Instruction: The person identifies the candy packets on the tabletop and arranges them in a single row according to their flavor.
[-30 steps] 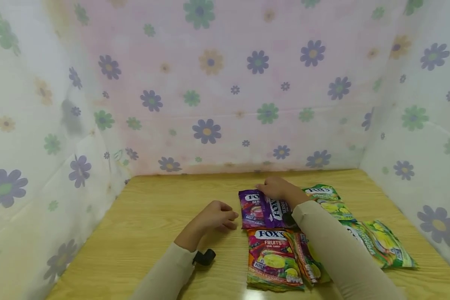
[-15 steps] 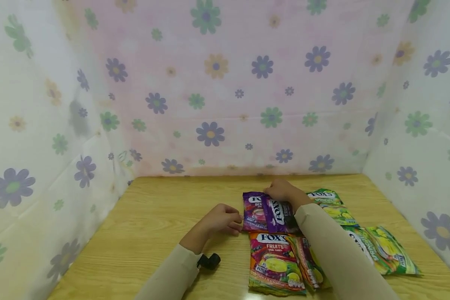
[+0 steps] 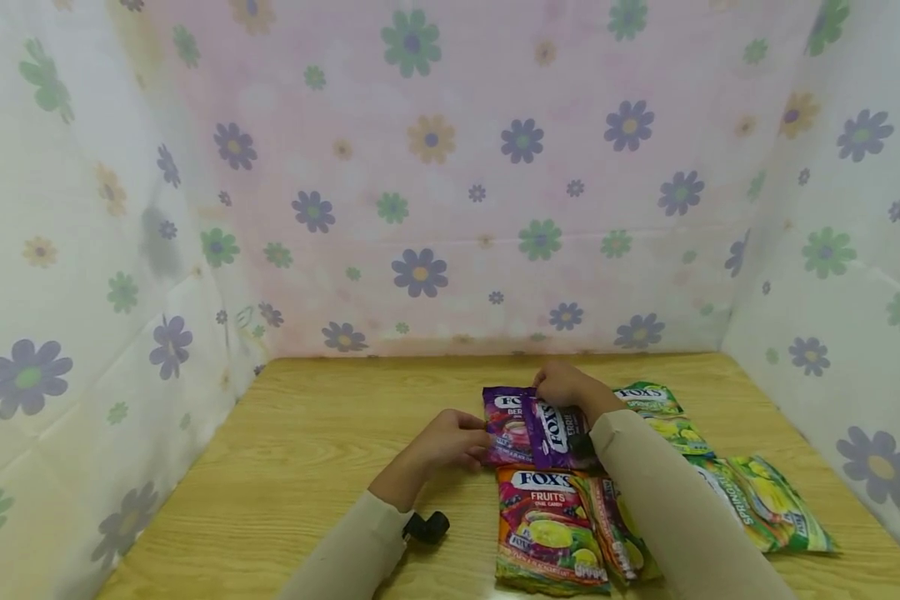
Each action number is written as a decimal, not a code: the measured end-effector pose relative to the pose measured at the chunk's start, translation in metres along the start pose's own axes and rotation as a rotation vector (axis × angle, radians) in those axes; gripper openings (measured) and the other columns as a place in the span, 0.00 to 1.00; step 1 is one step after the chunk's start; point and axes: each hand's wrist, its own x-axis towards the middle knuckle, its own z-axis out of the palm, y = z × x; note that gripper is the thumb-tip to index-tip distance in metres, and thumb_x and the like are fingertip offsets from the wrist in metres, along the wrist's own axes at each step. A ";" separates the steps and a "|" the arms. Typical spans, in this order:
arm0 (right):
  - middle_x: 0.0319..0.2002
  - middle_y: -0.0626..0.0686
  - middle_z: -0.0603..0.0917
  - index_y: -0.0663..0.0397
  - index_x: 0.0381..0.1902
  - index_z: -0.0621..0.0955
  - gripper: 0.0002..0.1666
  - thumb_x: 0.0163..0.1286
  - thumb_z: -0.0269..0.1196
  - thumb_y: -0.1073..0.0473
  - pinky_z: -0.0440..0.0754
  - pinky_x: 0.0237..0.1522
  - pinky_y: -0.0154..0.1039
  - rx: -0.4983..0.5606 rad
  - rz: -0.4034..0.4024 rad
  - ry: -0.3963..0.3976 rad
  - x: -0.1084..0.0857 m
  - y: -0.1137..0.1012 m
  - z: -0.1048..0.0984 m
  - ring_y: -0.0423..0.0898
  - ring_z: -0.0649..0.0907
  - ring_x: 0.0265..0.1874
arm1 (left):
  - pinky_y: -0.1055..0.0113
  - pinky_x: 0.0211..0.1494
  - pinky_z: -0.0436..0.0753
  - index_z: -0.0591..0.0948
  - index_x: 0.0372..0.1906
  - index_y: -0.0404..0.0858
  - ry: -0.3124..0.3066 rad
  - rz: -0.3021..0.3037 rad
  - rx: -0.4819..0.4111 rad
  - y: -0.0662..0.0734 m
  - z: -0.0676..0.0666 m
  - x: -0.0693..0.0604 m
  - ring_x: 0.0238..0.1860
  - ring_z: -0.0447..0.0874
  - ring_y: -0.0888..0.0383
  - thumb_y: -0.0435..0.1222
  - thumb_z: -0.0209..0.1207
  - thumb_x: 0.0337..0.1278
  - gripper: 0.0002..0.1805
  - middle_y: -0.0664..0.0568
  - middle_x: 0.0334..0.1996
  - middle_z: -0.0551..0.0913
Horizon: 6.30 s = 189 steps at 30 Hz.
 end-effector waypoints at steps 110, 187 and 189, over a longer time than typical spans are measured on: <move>0.55 0.65 0.80 0.62 0.68 0.75 0.29 0.72 0.67 0.63 0.90 0.46 0.54 0.915 -0.132 0.087 -0.009 -0.100 0.069 0.54 0.87 0.43 | 0.59 0.49 0.90 0.76 0.66 0.29 0.291 0.157 0.118 0.018 -0.137 -0.053 0.46 0.90 0.52 0.39 0.63 0.71 0.26 0.34 0.57 0.82; 0.78 0.62 0.65 0.67 0.76 0.65 0.41 0.65 0.59 0.70 0.63 0.76 0.65 1.293 -0.190 -0.123 0.010 -0.214 0.215 0.63 0.64 0.78 | 0.76 0.42 0.85 0.69 0.75 0.30 0.611 -0.129 -0.186 -0.082 -0.260 -0.109 0.43 0.82 0.67 0.31 0.61 0.71 0.31 0.34 0.74 0.67; 0.78 0.63 0.64 0.67 0.77 0.65 0.41 0.65 0.59 0.70 0.62 0.77 0.64 1.293 -0.178 -0.140 0.010 -0.213 0.216 0.63 0.63 0.78 | 0.76 0.41 0.85 0.71 0.74 0.31 0.634 -0.138 -0.149 -0.083 -0.261 -0.109 0.43 0.81 0.67 0.32 0.61 0.71 0.30 0.33 0.73 0.67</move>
